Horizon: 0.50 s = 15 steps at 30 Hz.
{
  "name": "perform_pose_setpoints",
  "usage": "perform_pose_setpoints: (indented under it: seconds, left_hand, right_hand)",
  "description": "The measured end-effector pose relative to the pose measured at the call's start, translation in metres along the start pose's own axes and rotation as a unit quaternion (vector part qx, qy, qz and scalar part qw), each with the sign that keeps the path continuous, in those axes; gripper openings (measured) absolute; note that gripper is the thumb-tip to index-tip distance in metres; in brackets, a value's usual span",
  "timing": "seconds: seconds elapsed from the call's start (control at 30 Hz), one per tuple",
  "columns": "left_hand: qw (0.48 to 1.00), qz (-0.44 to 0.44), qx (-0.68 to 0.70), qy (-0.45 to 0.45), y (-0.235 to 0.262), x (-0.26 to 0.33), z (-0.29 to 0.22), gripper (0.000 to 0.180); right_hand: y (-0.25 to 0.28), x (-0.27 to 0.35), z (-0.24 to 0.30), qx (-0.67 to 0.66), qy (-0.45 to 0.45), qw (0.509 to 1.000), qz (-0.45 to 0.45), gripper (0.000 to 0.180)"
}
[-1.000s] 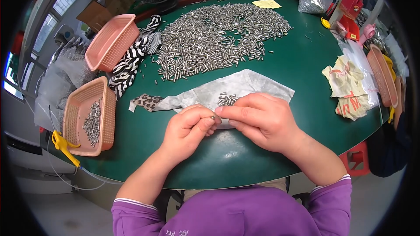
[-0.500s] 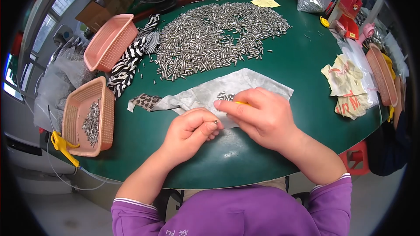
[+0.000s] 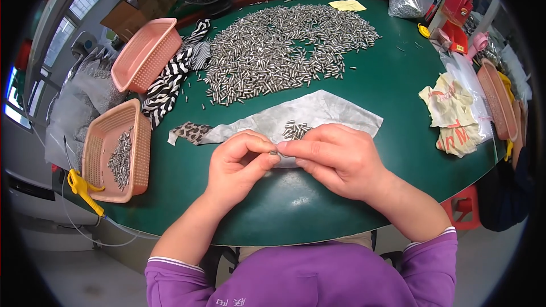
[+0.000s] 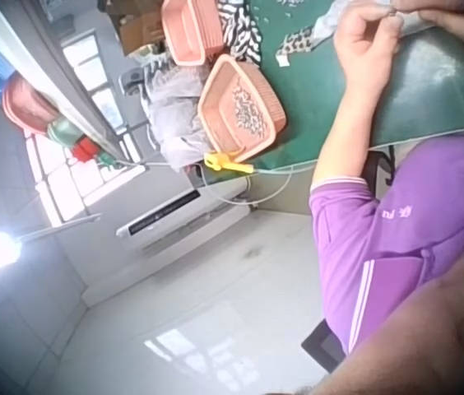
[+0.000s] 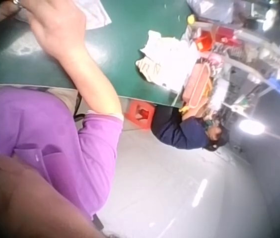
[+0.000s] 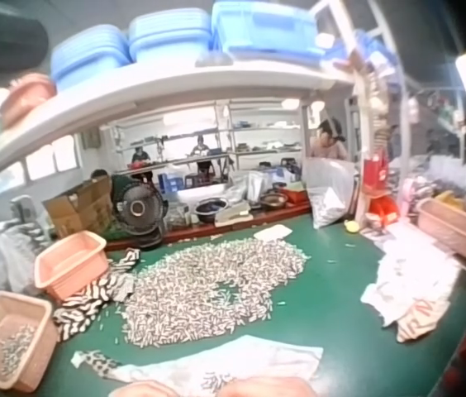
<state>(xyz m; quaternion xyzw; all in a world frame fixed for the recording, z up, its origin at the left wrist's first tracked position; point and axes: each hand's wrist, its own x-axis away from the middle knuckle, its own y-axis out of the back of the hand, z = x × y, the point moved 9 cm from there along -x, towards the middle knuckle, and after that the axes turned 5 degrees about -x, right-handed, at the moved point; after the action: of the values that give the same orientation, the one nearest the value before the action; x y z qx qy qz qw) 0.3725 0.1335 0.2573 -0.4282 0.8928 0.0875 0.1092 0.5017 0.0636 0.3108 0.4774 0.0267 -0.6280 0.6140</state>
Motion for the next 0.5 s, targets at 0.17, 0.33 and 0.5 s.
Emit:
perform_pose_setpoints:
  seconds: [0.17, 0.33, 0.5]
  left_hand:
    - [1.000, -0.007, -0.002, 0.004, 0.001, 0.001, 0.001, 0.010]
    - [0.999, 0.000, -0.030, -0.014, 0.001, 0.000, 0.000, 0.010]
    - [0.998, 0.052, -0.004, 0.023, -0.010, 0.003, 0.003, 0.008]
  right_hand:
    - [-0.002, 0.000, 0.001, -0.003, 0.004, 1.000, 0.000, 0.034]
    - [-0.003, 0.001, 0.002, 0.010, 0.008, 1.000, 0.005, 0.036]
    - [0.003, 0.000, 0.002, 0.118, 0.033, 0.992, -0.019, 0.042]
